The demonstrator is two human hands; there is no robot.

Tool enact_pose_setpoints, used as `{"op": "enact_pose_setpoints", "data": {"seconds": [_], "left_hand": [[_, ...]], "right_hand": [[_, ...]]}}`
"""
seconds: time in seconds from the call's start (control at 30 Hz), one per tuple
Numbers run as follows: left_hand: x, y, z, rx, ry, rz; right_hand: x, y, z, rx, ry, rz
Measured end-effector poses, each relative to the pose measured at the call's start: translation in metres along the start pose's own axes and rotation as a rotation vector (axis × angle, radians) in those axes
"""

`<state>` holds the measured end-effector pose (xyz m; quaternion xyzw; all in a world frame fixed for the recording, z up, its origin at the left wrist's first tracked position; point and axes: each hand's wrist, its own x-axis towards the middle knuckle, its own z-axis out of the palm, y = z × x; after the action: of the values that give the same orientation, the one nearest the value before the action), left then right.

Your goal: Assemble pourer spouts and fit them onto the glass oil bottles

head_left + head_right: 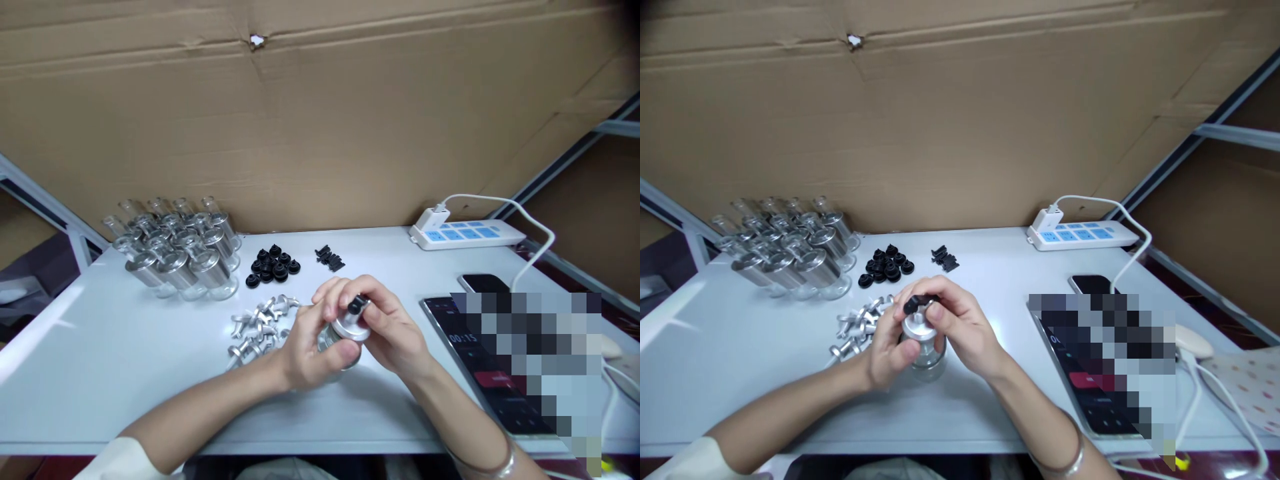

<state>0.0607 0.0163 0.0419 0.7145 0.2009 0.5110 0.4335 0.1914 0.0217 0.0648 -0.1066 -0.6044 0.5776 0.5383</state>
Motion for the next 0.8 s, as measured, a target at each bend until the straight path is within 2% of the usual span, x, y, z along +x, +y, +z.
{"op": "enact_pose_setpoints", "data": {"seconds": [0.2, 0.4, 0.47, 0.6, 0.7, 0.8], "left_hand": [[0.000, 0.001, 0.000, -0.074, -0.012, -0.071], [0.000, 0.000, -0.001, -0.033, 0.002, -0.098], [-0.001, 0.000, 0.000, -0.015, -0.004, -0.111], [-0.001, 0.005, 0.002, 0.002, -0.020, -0.100], [-0.002, 0.008, 0.003, 0.047, -0.014, -0.137], [-0.001, 0.012, 0.003, 0.077, -0.044, -0.108]], "right_hand": [[-0.002, -0.004, -0.004, -0.108, -0.043, 0.100], [-0.002, 0.001, -0.003, 0.029, -0.045, 0.077], [0.000, 0.001, -0.003, 0.096, 0.014, 0.082], [0.005, -0.002, -0.005, 0.272, 0.238, 0.145], [0.008, -0.002, -0.009, 0.333, 0.347, 0.239], [0.010, 0.002, -0.012, 0.363, 0.411, 0.344]]}}
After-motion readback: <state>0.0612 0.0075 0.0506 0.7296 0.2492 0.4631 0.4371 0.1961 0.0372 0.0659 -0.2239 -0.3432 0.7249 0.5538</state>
